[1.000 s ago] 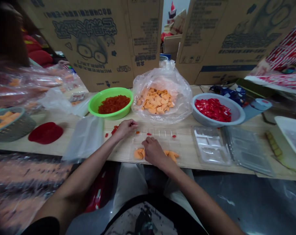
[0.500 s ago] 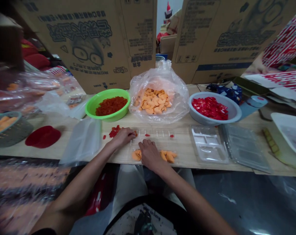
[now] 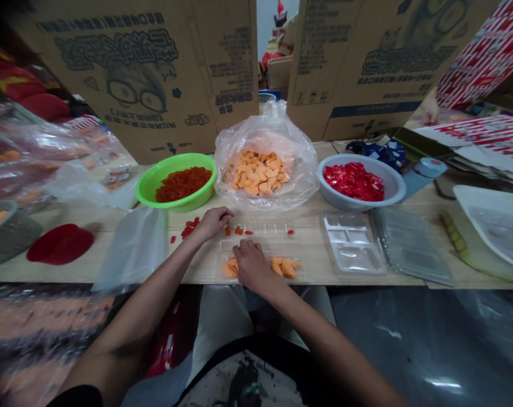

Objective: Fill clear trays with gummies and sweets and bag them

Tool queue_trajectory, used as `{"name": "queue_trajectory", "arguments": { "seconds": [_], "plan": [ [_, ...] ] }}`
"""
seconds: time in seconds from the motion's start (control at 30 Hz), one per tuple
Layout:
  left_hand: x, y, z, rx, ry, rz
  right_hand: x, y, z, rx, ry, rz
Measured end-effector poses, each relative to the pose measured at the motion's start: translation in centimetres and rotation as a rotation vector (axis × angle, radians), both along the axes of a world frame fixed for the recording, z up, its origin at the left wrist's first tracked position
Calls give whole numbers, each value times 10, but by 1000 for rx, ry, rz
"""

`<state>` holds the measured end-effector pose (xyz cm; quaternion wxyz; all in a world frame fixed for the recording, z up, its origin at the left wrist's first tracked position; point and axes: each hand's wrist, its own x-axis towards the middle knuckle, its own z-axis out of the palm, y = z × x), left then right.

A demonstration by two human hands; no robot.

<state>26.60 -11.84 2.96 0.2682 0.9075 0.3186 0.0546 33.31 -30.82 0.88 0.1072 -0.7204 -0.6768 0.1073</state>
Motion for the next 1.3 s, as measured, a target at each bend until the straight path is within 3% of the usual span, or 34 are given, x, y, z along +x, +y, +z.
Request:
{"name": "queue_trajectory", "arguments": {
  "seconds": [0.37, 0.6, 0.73, 0.8, 0.93, 1.13, 1.3],
  "plan": [
    [11, -9, -14, 93, 236, -57, -1, -1, -3, 6, -12, 2],
    [13, -12, -7, 181, 197, -119, -2, 1, -1, -3, -12, 3],
    [1, -10, -7, 138, 140, -207, -2, 0, 0, 16, -18, 10],
    [-1, -7, -7, 42, 56, -150, -2, 0, 0, 15, -21, 7],
    [14, -3, -7, -161, -130, 135, -3, 1, 0, 17, -10, 2],
    [47, -5, -11, -323, -93, 114, -2, 1, 1, 8, -10, -2],
    [36, -5, -8, -252, -97, 118, -1, 1, -1, 30, 1, 2]
  ]
}}
